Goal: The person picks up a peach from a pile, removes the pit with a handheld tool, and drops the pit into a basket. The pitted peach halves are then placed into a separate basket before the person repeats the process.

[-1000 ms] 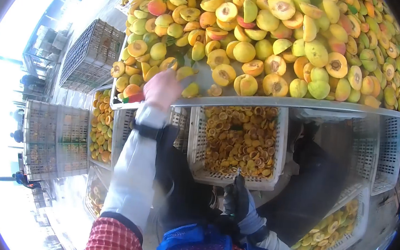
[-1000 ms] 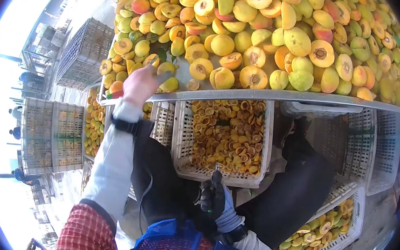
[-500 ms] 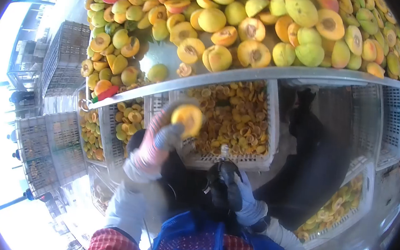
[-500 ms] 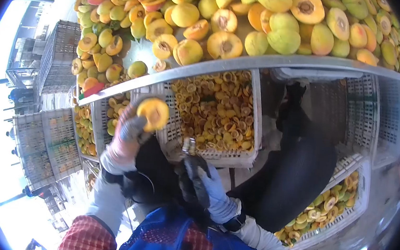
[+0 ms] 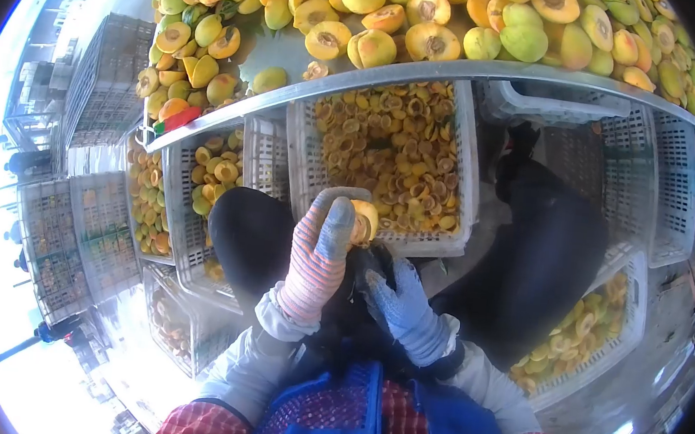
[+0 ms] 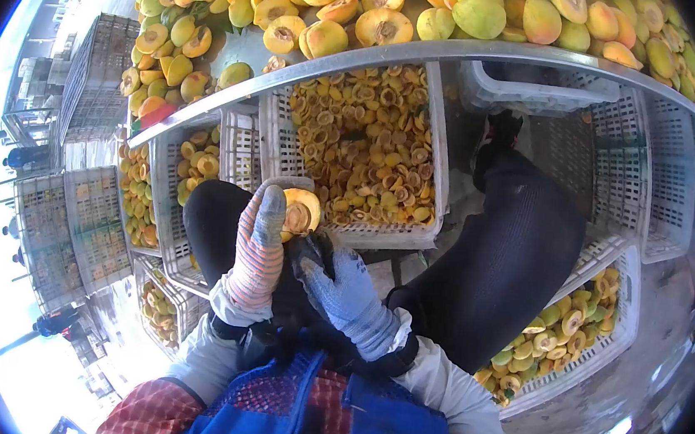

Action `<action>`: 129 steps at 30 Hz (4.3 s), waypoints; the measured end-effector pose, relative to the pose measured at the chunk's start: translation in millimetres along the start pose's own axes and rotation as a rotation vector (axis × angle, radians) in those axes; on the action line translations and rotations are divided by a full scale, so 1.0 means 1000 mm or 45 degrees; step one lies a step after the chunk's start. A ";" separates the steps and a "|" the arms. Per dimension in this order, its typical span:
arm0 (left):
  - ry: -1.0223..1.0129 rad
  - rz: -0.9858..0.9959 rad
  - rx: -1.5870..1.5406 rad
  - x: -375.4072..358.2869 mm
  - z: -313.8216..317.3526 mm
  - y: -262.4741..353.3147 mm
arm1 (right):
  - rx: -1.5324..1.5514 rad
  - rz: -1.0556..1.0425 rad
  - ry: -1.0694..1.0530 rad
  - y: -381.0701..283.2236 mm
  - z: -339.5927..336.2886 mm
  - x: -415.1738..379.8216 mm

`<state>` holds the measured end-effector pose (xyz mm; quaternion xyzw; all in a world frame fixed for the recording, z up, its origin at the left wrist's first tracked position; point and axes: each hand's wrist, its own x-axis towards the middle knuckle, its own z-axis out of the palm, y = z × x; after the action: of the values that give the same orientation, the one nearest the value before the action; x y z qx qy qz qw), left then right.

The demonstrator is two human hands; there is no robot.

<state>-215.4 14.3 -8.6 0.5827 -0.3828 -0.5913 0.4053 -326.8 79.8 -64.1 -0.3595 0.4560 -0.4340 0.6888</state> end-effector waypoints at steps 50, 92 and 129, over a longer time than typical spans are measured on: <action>-0.144 -0.019 0.106 -0.008 -0.007 -0.022 | 1.314 0.578 -0.646 0.003 -0.007 -0.022; -0.105 0.168 1.620 0.201 -0.097 0.093 | 1.364 0.909 -0.001 0.022 -0.017 0.027; -0.027 -0.246 -0.065 -0.007 -0.014 -0.016 | 2.254 0.693 -1.174 0.000 0.004 -0.010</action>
<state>-201.6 26.7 -20.8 0.6000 -0.3141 -0.6433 0.3570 -325.0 89.3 -59.3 0.2596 -0.2688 -0.2638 0.8892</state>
